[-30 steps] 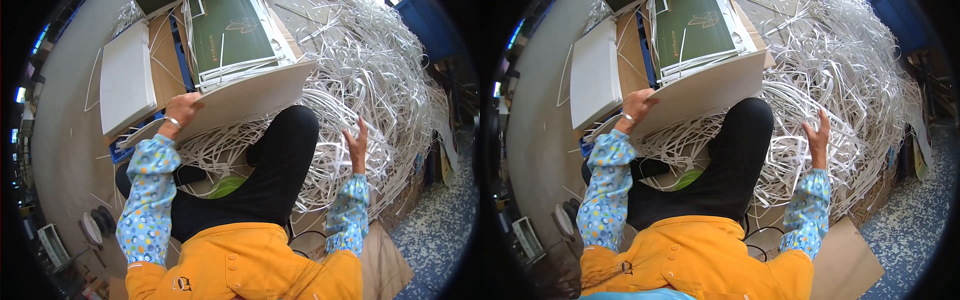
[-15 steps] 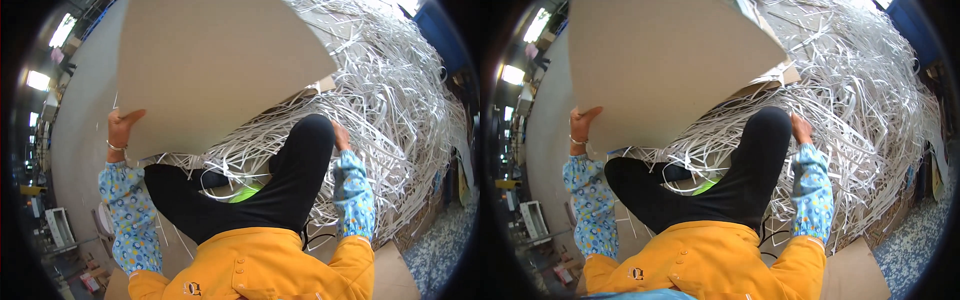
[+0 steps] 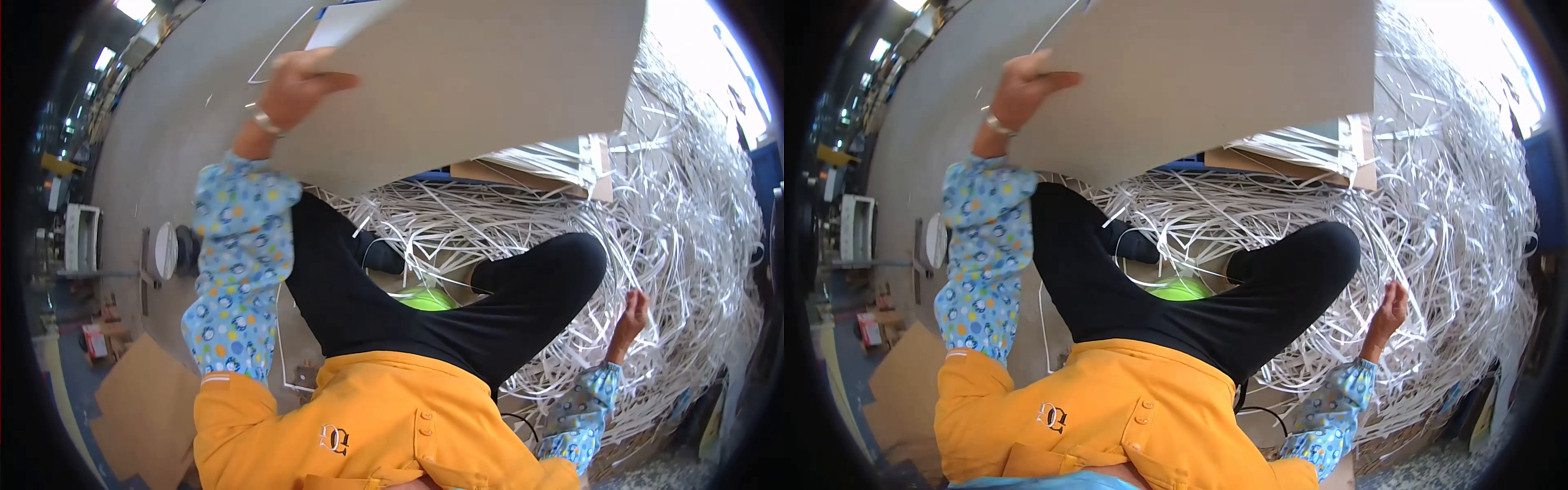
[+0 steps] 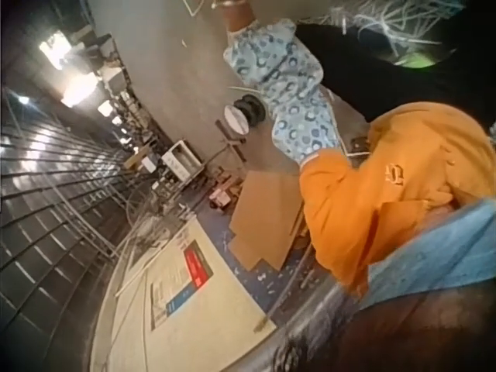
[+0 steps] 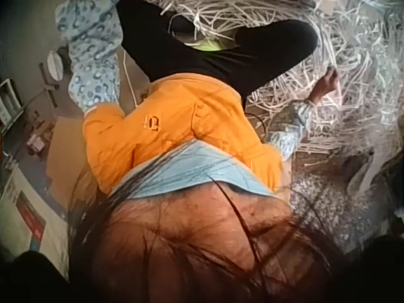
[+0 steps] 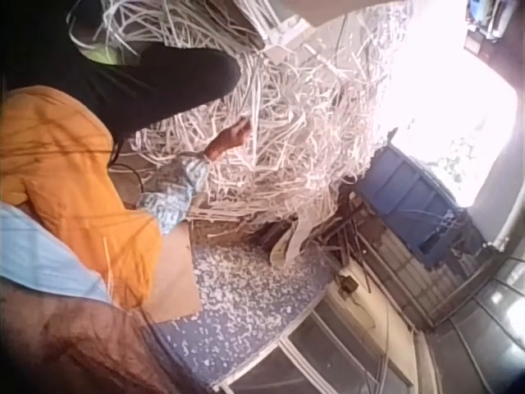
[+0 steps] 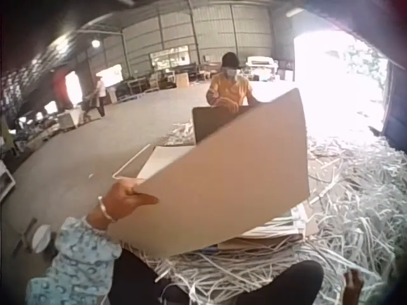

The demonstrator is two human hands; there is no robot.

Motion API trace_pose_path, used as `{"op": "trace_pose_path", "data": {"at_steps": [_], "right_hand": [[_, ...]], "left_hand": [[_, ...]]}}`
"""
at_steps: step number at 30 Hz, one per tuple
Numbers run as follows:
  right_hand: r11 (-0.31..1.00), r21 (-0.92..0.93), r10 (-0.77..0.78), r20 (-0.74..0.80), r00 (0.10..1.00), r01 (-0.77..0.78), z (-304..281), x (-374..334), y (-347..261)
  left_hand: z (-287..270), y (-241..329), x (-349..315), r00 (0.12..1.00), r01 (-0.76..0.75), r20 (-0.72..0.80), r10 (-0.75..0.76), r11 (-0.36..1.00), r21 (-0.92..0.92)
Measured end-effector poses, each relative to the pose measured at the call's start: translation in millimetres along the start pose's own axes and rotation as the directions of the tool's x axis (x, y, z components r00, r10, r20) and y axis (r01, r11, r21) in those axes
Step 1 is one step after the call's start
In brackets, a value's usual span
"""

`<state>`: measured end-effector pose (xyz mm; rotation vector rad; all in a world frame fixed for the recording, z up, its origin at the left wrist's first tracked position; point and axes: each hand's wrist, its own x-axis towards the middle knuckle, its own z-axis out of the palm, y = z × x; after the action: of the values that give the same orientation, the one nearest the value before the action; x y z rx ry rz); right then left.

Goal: Removing and sorting white paper waste strips from green cardboard panels.

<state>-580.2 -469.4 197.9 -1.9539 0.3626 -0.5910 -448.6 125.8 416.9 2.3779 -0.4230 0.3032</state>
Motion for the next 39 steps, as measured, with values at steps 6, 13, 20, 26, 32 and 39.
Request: {"op": "trace_pose_path", "data": {"at_steps": [6, 13, 20, 26, 32, 39], "right_hand": [[0.709, -0.092, -0.655, 0.282, 0.701, 0.699, 117, -8, -204], [0.477, -0.137, -0.611, 0.659, 0.439, 0.868, 253, -16, -223], [0.48, -0.308, -0.098, 0.912, 0.398, 0.822, 309, -26, -144], [0.479, -0.122, -0.386, 0.86, 0.334, 0.869, 313, -23, -130], [0.444, -0.17, -0.356, 0.868, 0.347, 0.88, 312, -27, -133], [0.352, -0.188, -0.457, 0.821, 0.343, 0.917, 303, -7, -144]], "left_hand": [[99, 3, 5, 0.98, -0.093, 0.2, 0.007, 0.899, 0.427], [202, -15, -12, 0.956, -0.193, 0.29, 0.049, 0.848, 0.494], [216, -60, -48, 0.927, -0.081, 0.366, -0.078, 0.914, 0.398], [126, -166, -122, 0.427, 0.564, -0.871, -0.244, 0.825, 0.045], [125, -234, -144, -0.076, 0.654, -0.732, -0.677, 0.521, -0.549], [122, -232, -146, 0.284, 0.326, -0.611, -0.739, 0.673, -0.664]]}}
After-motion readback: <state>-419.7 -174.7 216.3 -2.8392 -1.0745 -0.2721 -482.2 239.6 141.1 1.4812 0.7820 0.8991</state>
